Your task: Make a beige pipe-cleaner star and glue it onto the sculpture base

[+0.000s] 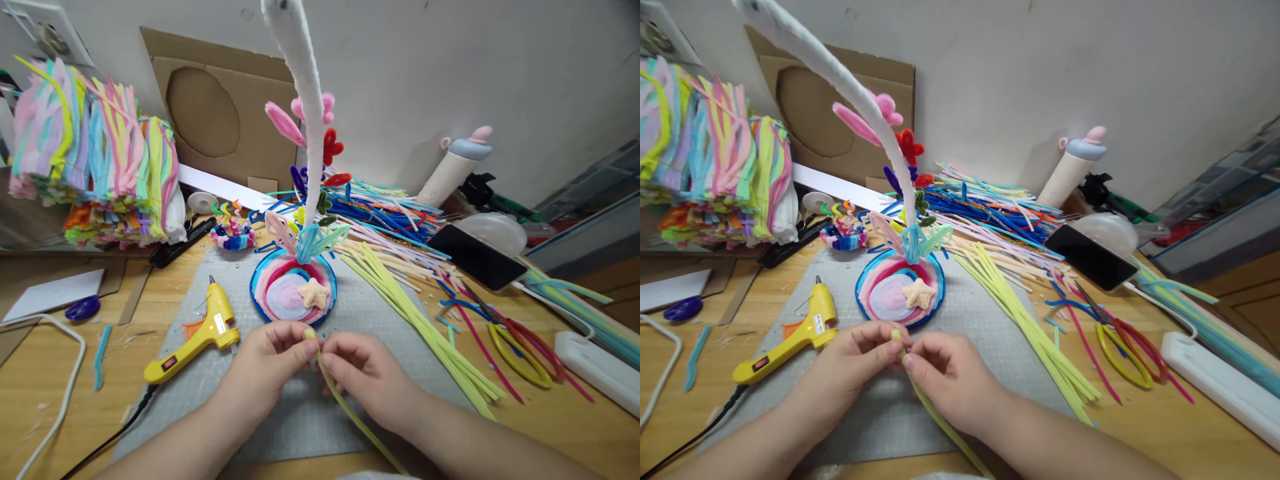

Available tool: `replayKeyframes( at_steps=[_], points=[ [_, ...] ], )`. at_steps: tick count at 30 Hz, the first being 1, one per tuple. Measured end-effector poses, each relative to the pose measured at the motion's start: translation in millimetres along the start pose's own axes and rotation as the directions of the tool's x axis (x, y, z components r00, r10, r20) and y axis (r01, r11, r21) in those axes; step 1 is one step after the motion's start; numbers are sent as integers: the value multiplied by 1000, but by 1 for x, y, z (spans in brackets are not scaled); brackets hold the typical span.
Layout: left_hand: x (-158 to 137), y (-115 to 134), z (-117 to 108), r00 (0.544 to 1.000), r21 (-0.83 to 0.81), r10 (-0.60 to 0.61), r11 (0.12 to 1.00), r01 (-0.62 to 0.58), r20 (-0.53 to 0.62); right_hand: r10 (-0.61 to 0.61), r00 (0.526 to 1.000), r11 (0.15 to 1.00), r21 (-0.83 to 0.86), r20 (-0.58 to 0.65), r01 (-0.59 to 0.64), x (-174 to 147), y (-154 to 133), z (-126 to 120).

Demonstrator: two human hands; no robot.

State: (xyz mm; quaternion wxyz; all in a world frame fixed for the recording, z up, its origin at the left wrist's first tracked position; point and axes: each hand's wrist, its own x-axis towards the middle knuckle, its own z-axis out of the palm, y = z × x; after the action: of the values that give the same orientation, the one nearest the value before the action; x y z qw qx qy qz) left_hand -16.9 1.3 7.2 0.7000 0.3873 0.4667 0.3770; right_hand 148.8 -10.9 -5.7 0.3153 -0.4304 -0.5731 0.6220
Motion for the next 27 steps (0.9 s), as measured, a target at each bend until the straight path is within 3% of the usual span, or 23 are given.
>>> replayKeyframes(
  at_steps=[3, 9, 15, 21, 25, 27],
  points=[
    [-5, 5, 2, 999, 151, 27, 988, -22, -33, -149, 984, 966, -227, -99, 123, -3, -5, -4],
    [-7, -3, 4, 995, 349, -54, 937, 21, 85, -49, 998, 997, -59, -42, 47, 1, -4, -3],
    [-2, -6, 2, 988, 210, -129, 972, 108, 86, -10, 998, 999, 31, -58, 12, 6, -5, -4],
    [-2, -5, -4, 961, 94, -201, 978, 186, 190, -38, 998, 993, 109, -55, 43, 7, 1, -4],
    [0, 2, -11, 991, -127, -103, 985, 114, 83, -214, 973, 977, -41, -85, 211, 8, 4, -11],
    [2, 8, -14, 996, -277, -79, 957, 87, 39, -396, 917, 894, -206, 53, 398, 8, 2, -15]
  ],
)
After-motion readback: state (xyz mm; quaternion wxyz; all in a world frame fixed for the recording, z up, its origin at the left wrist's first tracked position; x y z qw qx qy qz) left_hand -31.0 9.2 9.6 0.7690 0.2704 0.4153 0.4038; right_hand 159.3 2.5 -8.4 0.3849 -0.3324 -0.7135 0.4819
